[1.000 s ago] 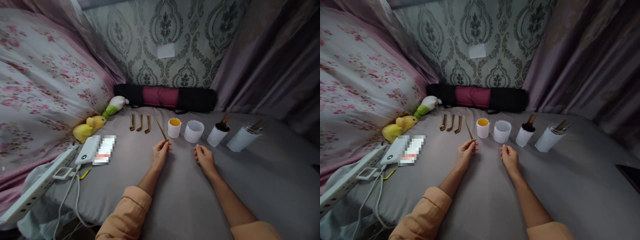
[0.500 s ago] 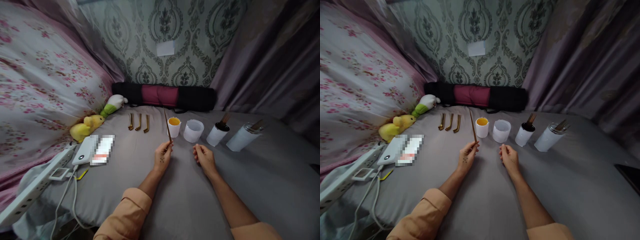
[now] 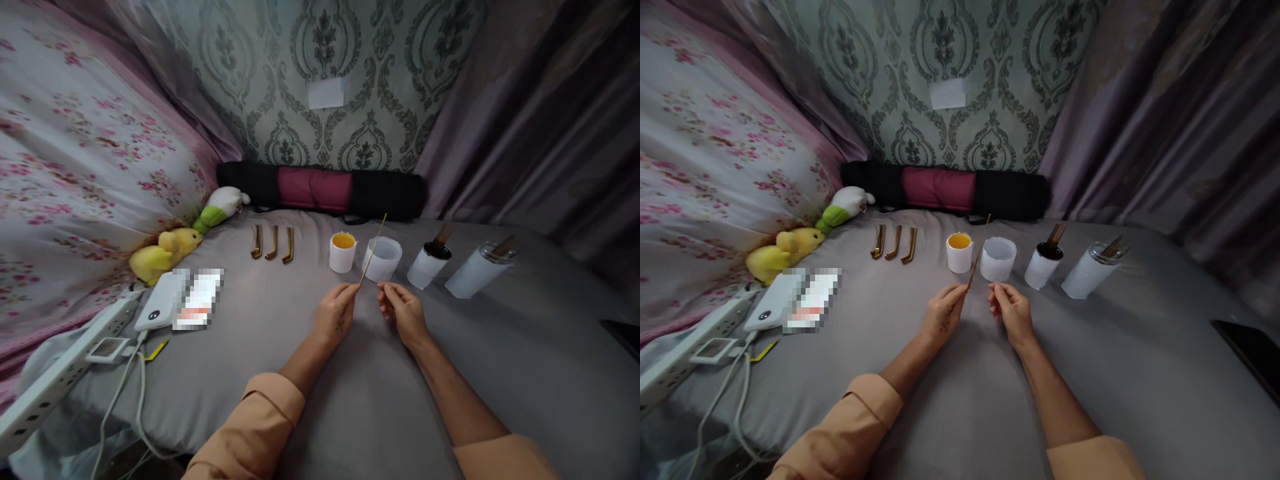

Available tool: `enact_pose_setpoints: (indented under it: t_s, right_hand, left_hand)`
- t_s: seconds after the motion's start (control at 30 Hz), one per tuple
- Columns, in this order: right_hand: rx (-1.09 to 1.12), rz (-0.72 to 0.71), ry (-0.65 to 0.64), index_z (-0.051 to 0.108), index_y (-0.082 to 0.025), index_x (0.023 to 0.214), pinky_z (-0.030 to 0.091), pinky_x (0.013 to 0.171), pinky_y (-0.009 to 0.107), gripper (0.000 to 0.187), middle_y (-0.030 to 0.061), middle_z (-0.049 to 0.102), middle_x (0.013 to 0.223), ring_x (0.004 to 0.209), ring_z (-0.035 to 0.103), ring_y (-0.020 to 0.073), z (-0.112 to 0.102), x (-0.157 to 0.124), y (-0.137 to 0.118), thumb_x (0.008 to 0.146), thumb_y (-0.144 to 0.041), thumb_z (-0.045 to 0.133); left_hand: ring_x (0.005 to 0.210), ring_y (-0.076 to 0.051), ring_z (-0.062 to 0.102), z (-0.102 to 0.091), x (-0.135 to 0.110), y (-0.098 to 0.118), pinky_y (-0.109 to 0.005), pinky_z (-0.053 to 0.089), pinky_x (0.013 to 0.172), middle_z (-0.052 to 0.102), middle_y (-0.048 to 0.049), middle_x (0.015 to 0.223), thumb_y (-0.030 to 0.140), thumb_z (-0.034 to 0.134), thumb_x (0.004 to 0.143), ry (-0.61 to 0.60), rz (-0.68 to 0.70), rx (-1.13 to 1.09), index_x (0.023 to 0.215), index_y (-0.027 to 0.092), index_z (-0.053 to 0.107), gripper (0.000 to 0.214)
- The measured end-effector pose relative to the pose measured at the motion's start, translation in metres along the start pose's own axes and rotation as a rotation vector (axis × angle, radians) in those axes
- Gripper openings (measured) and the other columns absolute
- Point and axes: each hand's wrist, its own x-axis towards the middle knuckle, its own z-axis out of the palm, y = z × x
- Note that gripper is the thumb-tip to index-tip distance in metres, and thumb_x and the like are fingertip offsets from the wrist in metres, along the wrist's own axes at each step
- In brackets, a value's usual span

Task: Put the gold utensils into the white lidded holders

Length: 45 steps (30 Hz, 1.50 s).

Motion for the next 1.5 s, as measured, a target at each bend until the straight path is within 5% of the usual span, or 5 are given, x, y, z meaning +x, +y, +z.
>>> enact_pose_setpoints:
  t_s: [0.53,1.13,1.33,1.5]
  right_hand:
    - [0.103,0.008,-0.035,0.059,-0.015,0.093,0.033,0.04,0.019,0.033,0.0011,0.052,0.067,0.05,0.045,0.0076,0.0,-0.003,-0.004,0.07,-0.038,0.056]
    - [0.061,0.019,-0.01,0.06,-0.014,0.085,0.031,0.037,0.017,0.034,-0.0021,0.049,0.058,0.044,0.042,0.0055,0.002,0.0,0.001,0.069,-0.044,0.059]
    - [0.043,0.021,-0.007,0.06,-0.014,0.084,0.031,0.037,0.017,0.033,-0.0024,0.049,0.058,0.044,0.042,0.0055,0.002,0.001,0.001,0.068,-0.044,0.059]
    - [0.035,0.028,0.0,0.06,-0.014,0.084,0.03,0.037,0.018,0.034,-0.0018,0.049,0.058,0.043,0.042,0.0059,0.002,0.001,0.002,0.068,-0.044,0.06]
  left_hand:
    - [0.091,-0.017,0.051,0.009,-0.01,-0.007,-0.029,0.039,0.084,0.057,-0.0086,0.098,0.014,0.038,0.082,-0.241,0.107,0.289,0.113,0.025,0.055,0.038]
    - [0.082,-0.015,0.054,0.006,-0.012,-0.007,-0.025,0.041,0.076,0.057,-0.0081,0.088,0.017,0.036,0.084,-0.259,0.105,0.21,0.106,0.022,0.059,0.033]
    - [0.077,-0.016,0.056,0.007,-0.008,-0.007,-0.026,0.042,0.073,0.061,-0.0089,0.083,0.018,0.042,0.081,-0.224,0.02,0.115,0.094,0.018,0.064,0.026]
    - [0.074,-0.014,0.056,0.012,-0.007,-0.009,-0.025,0.043,0.07,0.064,-0.0068,0.084,0.017,0.049,0.075,-0.208,-0.246,-0.021,0.091,0.014,0.064,0.022]
